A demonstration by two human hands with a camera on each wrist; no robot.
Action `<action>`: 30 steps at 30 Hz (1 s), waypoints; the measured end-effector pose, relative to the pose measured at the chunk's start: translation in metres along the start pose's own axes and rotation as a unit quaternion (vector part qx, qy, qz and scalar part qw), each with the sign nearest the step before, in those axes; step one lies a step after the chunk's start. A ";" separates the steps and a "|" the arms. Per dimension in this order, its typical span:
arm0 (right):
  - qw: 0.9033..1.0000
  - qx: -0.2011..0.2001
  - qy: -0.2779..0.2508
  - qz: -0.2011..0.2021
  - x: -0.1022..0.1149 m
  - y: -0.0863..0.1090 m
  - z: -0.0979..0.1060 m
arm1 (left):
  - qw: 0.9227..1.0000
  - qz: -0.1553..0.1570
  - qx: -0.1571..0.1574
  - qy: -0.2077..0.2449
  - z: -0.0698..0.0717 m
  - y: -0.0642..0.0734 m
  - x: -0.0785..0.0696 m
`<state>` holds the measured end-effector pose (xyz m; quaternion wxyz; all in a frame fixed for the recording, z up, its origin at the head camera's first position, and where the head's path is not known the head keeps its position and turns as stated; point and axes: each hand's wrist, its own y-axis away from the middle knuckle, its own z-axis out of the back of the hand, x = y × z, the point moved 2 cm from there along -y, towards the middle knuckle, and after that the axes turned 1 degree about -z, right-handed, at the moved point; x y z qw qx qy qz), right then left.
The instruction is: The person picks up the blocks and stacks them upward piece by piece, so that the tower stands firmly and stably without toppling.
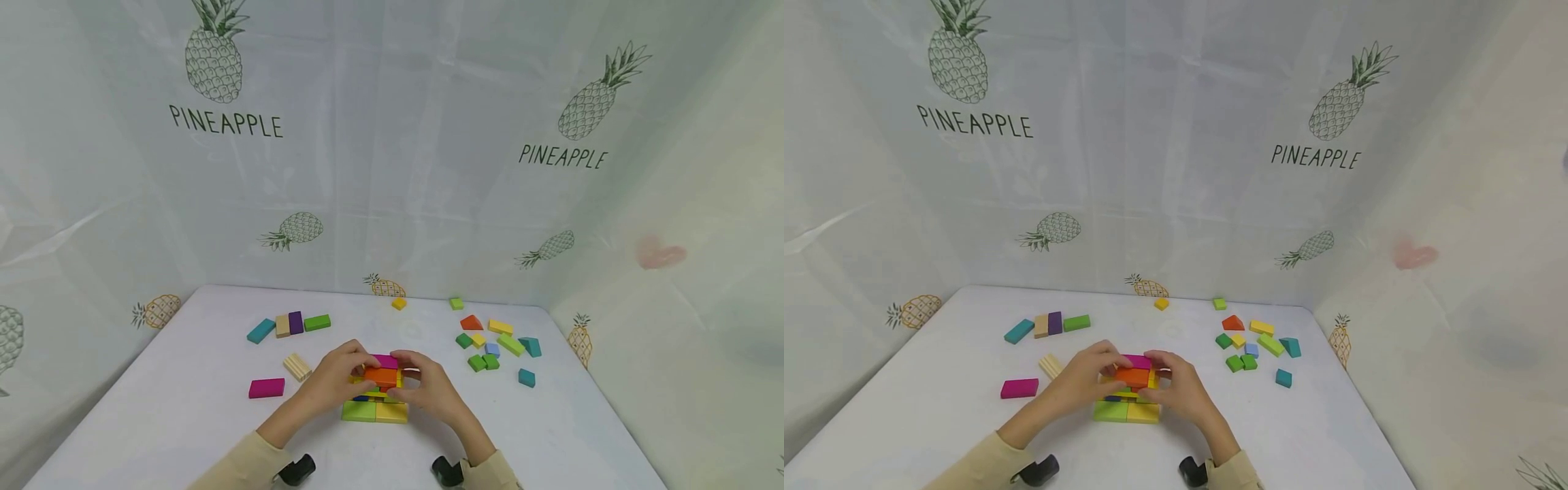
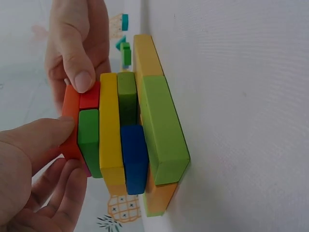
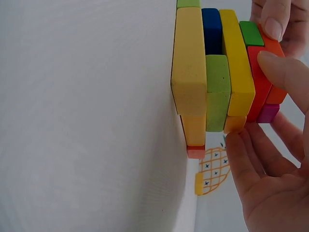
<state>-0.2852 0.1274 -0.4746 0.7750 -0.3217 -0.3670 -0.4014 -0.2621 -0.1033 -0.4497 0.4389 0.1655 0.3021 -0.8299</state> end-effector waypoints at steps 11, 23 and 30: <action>1.000 -0.001 -0.001 0.005 -0.001 0.000 0.000 | 0.999 0.030 0.001 0.040 -0.002 -0.002 0.008; 1.000 0.000 0.005 0.004 0.001 0.000 0.000 | 0.994 0.072 0.036 0.072 -0.005 -0.003 0.021; 1.000 -0.002 0.002 0.005 0.001 0.001 -0.001 | 0.994 0.071 0.038 0.067 -0.004 -0.004 0.020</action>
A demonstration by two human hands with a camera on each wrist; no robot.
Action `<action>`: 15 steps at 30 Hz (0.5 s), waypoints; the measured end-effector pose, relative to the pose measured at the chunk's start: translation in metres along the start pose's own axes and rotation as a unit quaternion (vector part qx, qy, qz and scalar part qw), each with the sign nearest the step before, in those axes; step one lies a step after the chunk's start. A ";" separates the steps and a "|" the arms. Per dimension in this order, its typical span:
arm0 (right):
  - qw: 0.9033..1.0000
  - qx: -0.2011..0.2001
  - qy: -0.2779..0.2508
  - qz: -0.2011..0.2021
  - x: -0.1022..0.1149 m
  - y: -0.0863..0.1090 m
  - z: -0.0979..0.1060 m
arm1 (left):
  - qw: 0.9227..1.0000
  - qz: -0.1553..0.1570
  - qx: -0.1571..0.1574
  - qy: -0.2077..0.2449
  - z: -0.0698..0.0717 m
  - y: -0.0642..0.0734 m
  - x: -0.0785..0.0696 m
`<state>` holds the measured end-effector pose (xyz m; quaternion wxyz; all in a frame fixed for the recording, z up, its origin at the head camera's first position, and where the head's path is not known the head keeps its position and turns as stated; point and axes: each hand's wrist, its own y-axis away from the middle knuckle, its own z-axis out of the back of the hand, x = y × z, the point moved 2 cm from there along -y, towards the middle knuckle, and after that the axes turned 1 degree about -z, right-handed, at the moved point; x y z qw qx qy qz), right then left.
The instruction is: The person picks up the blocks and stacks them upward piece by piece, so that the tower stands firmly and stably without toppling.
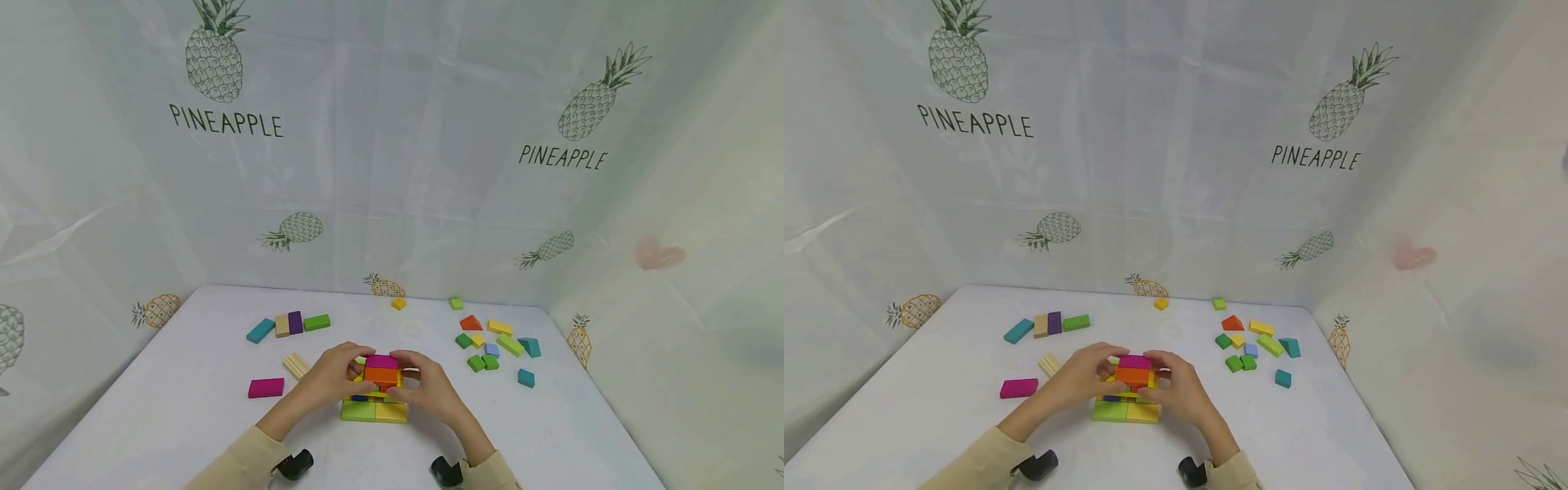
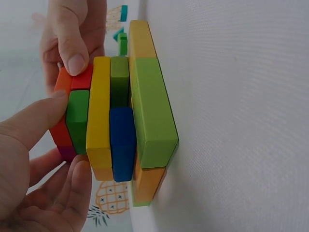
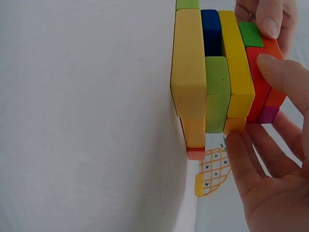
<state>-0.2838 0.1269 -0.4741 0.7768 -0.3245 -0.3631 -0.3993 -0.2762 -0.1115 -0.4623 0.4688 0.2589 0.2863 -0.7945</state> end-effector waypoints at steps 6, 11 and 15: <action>1.000 0.000 -0.004 -0.006 0.000 0.000 0.000 | 1.000 0.006 0.006 0.005 0.002 0.001 -0.001; 1.000 0.001 0.003 -0.007 0.000 0.000 0.000 | 1.000 0.012 0.011 0.004 0.011 0.004 0.002; 1.000 0.002 0.006 -0.011 0.001 0.000 -0.001 | 1.000 0.029 0.003 -0.013 0.027 0.009 0.012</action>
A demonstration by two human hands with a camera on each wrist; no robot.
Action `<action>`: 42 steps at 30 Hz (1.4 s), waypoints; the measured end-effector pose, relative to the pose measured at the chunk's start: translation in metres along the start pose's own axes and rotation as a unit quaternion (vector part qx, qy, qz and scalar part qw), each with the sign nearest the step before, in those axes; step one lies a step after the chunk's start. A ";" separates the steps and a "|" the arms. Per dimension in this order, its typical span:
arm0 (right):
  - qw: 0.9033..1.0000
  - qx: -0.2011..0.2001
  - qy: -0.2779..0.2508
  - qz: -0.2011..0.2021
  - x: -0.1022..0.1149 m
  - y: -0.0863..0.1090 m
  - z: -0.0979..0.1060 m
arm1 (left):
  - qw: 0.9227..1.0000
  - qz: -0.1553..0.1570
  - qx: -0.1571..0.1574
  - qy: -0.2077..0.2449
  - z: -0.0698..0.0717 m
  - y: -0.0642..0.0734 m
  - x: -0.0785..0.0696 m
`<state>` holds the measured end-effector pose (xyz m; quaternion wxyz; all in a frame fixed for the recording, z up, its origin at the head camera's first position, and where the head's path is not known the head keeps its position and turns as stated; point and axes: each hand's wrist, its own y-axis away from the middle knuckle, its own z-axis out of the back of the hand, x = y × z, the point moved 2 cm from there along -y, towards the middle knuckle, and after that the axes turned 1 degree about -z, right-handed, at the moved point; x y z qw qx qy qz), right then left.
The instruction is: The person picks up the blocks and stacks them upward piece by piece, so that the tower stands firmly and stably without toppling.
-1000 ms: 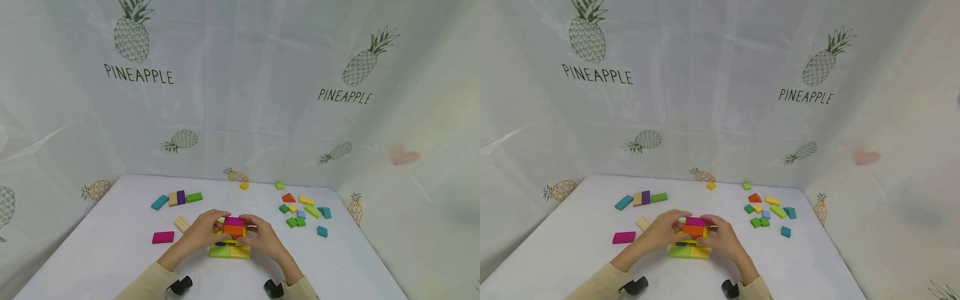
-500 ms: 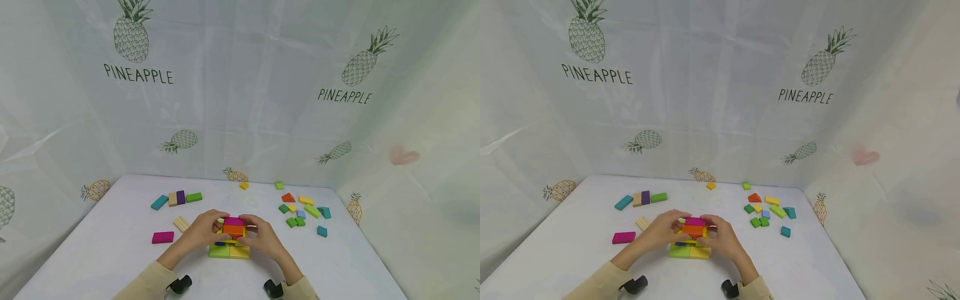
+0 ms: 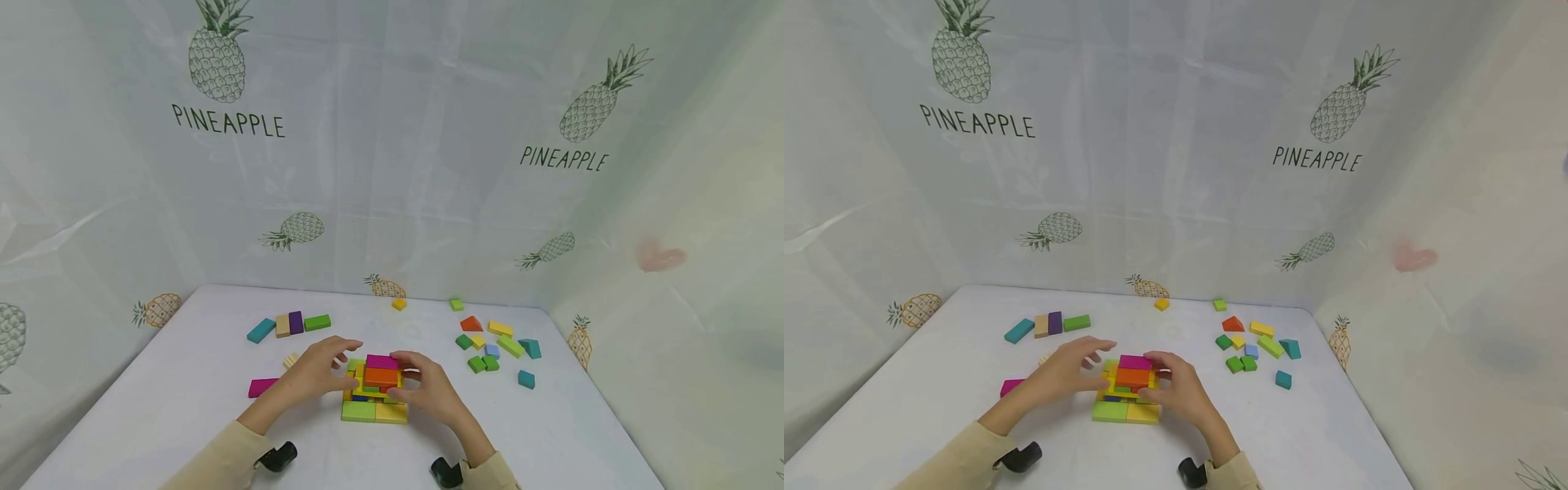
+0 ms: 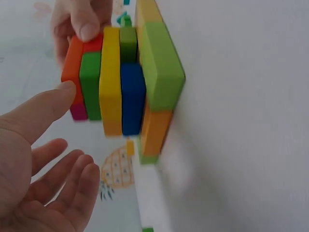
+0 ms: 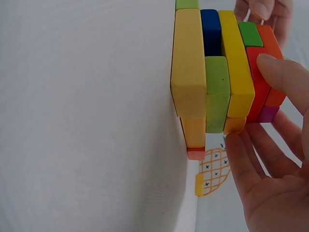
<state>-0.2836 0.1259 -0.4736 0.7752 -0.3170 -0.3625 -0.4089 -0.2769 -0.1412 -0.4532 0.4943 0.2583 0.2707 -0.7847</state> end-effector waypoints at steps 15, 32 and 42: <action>1.000 0.000 0.017 -0.009 -0.003 0.000 0.000 | 0.996 0.010 0.028 -0.079 0.055 0.021 0.078; 1.000 0.001 0.011 -0.003 -0.004 0.000 0.000 | 0.995 0.003 0.019 -0.097 0.053 0.022 0.085; 1.000 -0.005 0.007 0.001 -0.001 0.000 0.000 | 0.997 0.003 -0.005 -0.076 0.050 0.016 0.064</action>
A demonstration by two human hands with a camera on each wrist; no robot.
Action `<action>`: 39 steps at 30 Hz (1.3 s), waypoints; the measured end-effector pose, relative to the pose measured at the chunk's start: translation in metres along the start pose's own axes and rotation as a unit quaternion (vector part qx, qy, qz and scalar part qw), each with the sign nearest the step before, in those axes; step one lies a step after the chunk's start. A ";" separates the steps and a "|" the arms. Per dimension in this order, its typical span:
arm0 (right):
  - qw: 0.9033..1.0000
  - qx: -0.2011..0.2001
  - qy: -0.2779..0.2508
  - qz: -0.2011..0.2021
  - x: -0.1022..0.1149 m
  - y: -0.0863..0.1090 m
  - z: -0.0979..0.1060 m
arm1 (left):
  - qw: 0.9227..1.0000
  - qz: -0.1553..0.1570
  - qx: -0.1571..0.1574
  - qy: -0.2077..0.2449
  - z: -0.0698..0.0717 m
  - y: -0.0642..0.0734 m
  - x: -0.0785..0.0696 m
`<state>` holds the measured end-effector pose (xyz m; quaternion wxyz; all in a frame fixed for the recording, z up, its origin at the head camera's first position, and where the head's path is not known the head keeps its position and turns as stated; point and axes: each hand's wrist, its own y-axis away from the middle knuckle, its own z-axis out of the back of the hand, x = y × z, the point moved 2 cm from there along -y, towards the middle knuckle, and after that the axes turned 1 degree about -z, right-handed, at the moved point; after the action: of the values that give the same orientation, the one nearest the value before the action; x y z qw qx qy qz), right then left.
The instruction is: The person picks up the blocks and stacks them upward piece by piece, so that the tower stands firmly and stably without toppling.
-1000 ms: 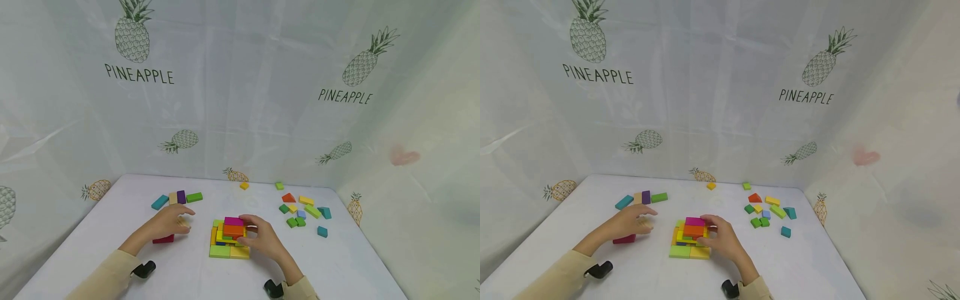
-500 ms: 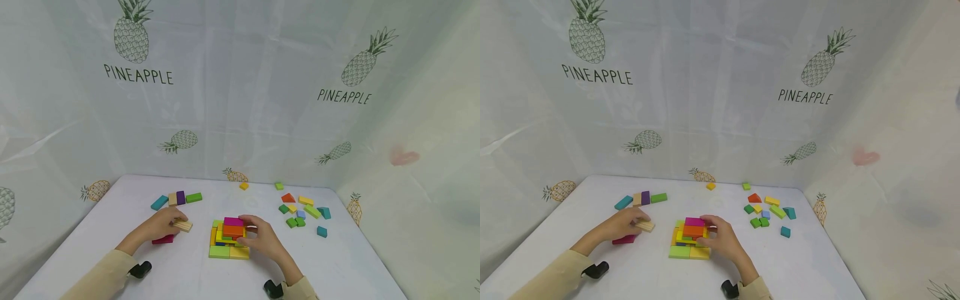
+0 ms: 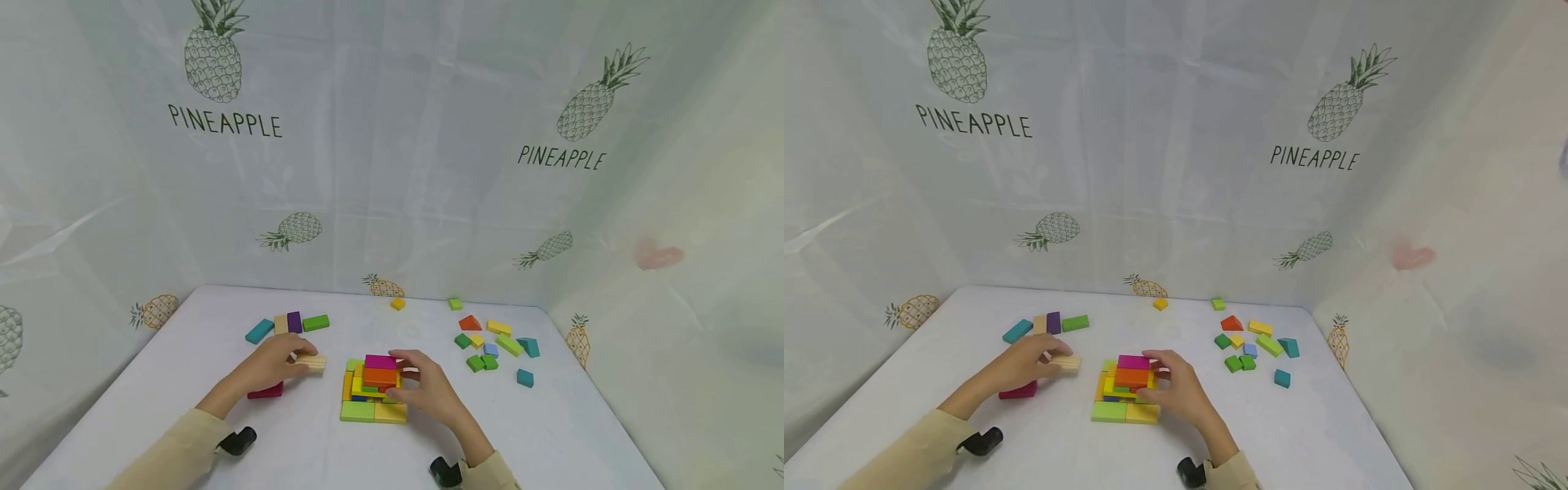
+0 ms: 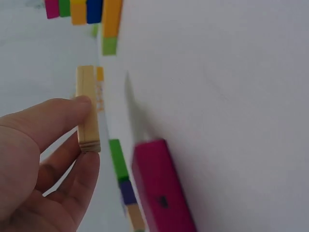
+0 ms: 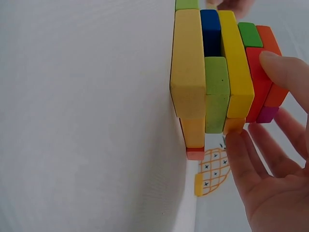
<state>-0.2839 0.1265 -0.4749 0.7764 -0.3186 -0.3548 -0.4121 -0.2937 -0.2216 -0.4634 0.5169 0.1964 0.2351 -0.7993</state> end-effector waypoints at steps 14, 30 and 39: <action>1.000 -0.016 0.002 0.011 0.002 -0.001 0.000 | 0.995 -0.089 -0.013 0.031 -0.009 -0.018 -0.061; 1.000 -0.011 -0.017 0.012 0.001 0.000 0.001 | 0.995 -0.083 0.010 0.060 -0.039 -0.046 -0.095; 1.000 -0.011 -0.012 0.017 0.002 0.000 0.002 | 0.996 -0.059 0.009 0.061 -0.045 -0.046 -0.096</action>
<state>-0.2834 0.1273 -0.4720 0.7751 -0.3383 -0.3539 -0.3993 -0.2958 -0.1087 -0.4391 0.4519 0.2354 0.2699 -0.8170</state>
